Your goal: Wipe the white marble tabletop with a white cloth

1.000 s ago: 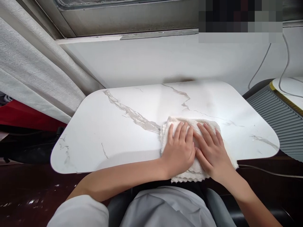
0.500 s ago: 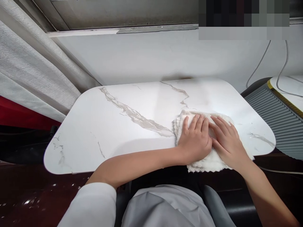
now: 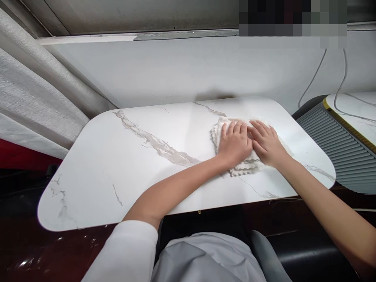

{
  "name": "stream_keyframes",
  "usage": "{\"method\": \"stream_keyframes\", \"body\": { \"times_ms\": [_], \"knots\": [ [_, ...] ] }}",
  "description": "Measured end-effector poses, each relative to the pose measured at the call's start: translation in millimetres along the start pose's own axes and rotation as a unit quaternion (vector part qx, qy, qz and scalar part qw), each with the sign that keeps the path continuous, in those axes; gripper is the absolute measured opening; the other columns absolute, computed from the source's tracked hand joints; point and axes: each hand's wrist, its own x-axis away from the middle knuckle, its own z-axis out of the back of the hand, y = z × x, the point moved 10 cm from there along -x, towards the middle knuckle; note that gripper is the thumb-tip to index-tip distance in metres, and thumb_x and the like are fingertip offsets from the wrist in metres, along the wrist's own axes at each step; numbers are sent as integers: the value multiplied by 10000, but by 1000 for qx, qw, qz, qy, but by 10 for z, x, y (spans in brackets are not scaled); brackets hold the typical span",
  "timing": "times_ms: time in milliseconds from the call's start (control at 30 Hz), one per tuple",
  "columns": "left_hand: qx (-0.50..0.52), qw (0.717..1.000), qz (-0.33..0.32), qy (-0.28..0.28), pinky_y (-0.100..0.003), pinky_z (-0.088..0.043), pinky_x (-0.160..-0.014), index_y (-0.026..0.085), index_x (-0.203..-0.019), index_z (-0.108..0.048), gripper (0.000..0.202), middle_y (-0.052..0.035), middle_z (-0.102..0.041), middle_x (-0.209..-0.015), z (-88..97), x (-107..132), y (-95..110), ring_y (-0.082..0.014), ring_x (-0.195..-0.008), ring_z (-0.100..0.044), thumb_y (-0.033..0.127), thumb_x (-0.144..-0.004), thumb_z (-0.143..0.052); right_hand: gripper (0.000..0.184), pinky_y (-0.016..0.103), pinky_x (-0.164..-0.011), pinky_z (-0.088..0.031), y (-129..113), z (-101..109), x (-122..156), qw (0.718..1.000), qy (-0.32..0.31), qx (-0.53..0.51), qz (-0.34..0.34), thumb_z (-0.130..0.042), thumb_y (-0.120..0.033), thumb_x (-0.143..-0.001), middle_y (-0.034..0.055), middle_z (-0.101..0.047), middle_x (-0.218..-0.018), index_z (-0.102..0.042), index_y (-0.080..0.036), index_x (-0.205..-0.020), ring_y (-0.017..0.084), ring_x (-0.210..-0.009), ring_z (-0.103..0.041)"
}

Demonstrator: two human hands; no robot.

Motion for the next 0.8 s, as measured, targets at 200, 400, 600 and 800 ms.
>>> {"method": "stream_keyframes", "body": {
  "times_ms": [200,400,600,800],
  "knots": [
    [4,999,26,33,-419,-205,-1234,147,-1373,-517,471,-67,-517,-1471,30,-407,-270,-209,-1409,-392,195,-954,-307,536,592,-1128,-275,129,-119,-516,1000,17,14,-7,-228,-313,-936,81,-413,-1534,-422,-303,-1436,290,-1439,-327],
    [19,998,44,43,-415,-221,-1225,165,-1326,-559,446,-79,-547,-1436,48,-732,-539,-207,-1372,-431,182,-938,-342,545,566,-1142,-262,171,-207,-942,1000,3,9,-17,-232,-297,-924,96,-401,-1537,-437,-264,-1428,284,-1438,-321],
    [17,998,52,39,-397,-221,-1218,183,-1301,-576,432,-75,-564,-1412,43,-962,-722,-206,-1361,-444,175,-941,-337,539,578,-1119,-281,178,-265,-1237,1000,8,-2,5,-245,-279,-916,95,-416,-1523,-429,-272,-1423,309,-1419,-334],
    [8,996,61,57,-379,-255,-1194,211,-1256,-599,396,-73,-604,-1342,40,-1137,-868,-215,-1307,-491,184,-939,-363,536,546,-1128,-279,214,-295,-1454,1000,21,-11,-6,-242,-265,-905,73,-439,-1497,-463,-273,-1393,294,-1403,-347]
  ]
}}
